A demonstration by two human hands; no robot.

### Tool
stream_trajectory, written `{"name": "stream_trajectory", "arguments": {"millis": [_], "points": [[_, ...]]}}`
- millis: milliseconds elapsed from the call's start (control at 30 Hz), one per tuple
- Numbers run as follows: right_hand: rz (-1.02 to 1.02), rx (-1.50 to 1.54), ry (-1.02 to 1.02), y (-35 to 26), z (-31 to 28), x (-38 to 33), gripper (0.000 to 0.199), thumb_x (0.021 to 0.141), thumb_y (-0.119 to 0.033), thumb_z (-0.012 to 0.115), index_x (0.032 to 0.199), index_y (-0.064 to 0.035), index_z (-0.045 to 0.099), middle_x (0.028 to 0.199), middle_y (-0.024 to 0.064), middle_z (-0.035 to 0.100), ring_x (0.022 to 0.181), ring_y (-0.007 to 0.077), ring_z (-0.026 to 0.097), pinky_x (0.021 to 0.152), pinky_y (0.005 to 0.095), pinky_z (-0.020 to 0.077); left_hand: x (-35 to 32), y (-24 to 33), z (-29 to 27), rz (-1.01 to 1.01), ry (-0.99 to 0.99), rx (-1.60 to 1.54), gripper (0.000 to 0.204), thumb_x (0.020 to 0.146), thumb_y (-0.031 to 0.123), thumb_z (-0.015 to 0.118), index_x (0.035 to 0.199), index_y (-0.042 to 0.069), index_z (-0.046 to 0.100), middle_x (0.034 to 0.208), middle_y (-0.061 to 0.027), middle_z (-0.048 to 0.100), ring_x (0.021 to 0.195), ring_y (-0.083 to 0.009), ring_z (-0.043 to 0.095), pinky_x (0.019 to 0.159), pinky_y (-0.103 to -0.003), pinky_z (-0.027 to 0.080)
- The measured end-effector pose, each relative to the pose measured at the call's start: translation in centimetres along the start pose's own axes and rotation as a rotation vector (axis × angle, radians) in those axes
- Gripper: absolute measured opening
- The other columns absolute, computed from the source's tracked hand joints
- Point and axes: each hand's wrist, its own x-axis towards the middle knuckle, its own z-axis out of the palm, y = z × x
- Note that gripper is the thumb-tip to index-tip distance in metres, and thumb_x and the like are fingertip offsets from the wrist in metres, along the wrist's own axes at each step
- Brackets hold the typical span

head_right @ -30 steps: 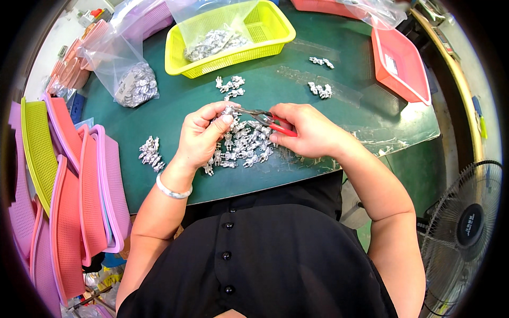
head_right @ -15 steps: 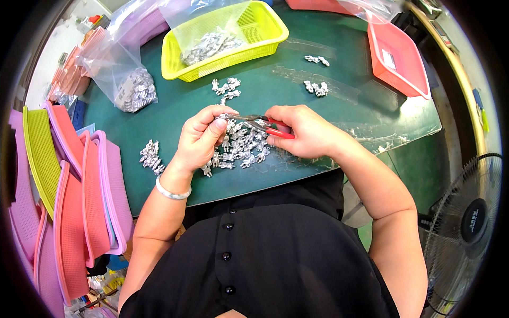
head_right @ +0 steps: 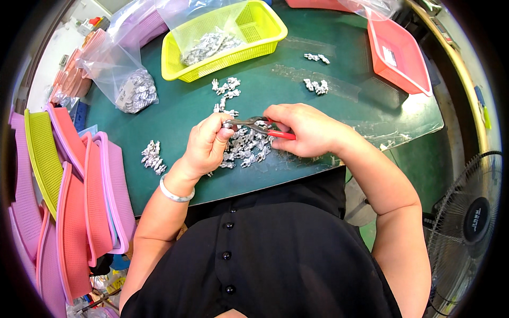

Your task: The person assembles small silver charms by hand, picking them from a pile on a green table and using red-handled pliers to manipulate and join the pieces. The person repeatedly picks up charms, uses the pliers to adjust or connect them, and places the finished pieces back onto the table.

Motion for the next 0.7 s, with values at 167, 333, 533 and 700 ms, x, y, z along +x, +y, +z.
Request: {"name": "stream_trajectory", "arguments": {"millis": [167,333,533,700], "points": [[0.097,-0.003,-0.022,-0.2,-0.2,-0.1,0.029,0.069,-0.014,0.066,0.092,-0.003,0.052,0.068,0.0102,0.049,0.063,0.0278,0.05,0.057,0.0369,0.0404,-0.1,-0.4,0.3,-0.032,-0.034,-0.075,0.011,0.088,0.008,0.047,0.095,0.0,0.05,0.068,-0.0023,0.049,0.052,-0.0088,0.048,0.048,-0.022,0.04],[0.061,-0.05,0.006,0.0,-0.3,-0.4,0.032,0.068,-0.013,0.066,0.095,-0.0026,0.051,0.068,0.0095,0.047,0.062,0.0267,0.049,0.057,0.0361,0.0398,-0.1,-0.3,0.3,-0.107,-0.092,-0.152,0.013,0.089,0.007,0.045,0.099,-0.001,0.049,0.07,-0.0019,0.048,0.053,-0.0073,0.048,0.049,-0.021,0.04],[-0.023,-0.122,0.081,0.4,-0.2,-0.7,0.038,0.065,-0.009,0.066,0.098,-0.0018,0.05,0.071,0.0098,0.047,0.062,0.0277,0.048,0.057,0.0359,0.0394,-0.1,-0.1,0.3,-0.124,-0.11,-0.154,0.013,0.089,0.006,0.044,0.097,-0.001,0.051,0.071,-0.0026,0.049,0.054,-0.0079,0.047,0.049,-0.021,0.039],[-0.023,-0.168,0.075,0.9,0.2,-0.7,0.036,0.065,-0.007,0.066,0.096,-0.0017,0.048,0.08,0.0135,0.053,0.072,0.0338,0.053,0.061,0.0388,0.0419,0.0,-0.7,0.5,-0.002,-0.092,-0.028,0.01,0.087,0.004,0.046,0.092,-0.001,0.053,0.071,-0.0064,0.05,0.058,-0.0152,0.048,0.054,-0.026,0.04]]}}
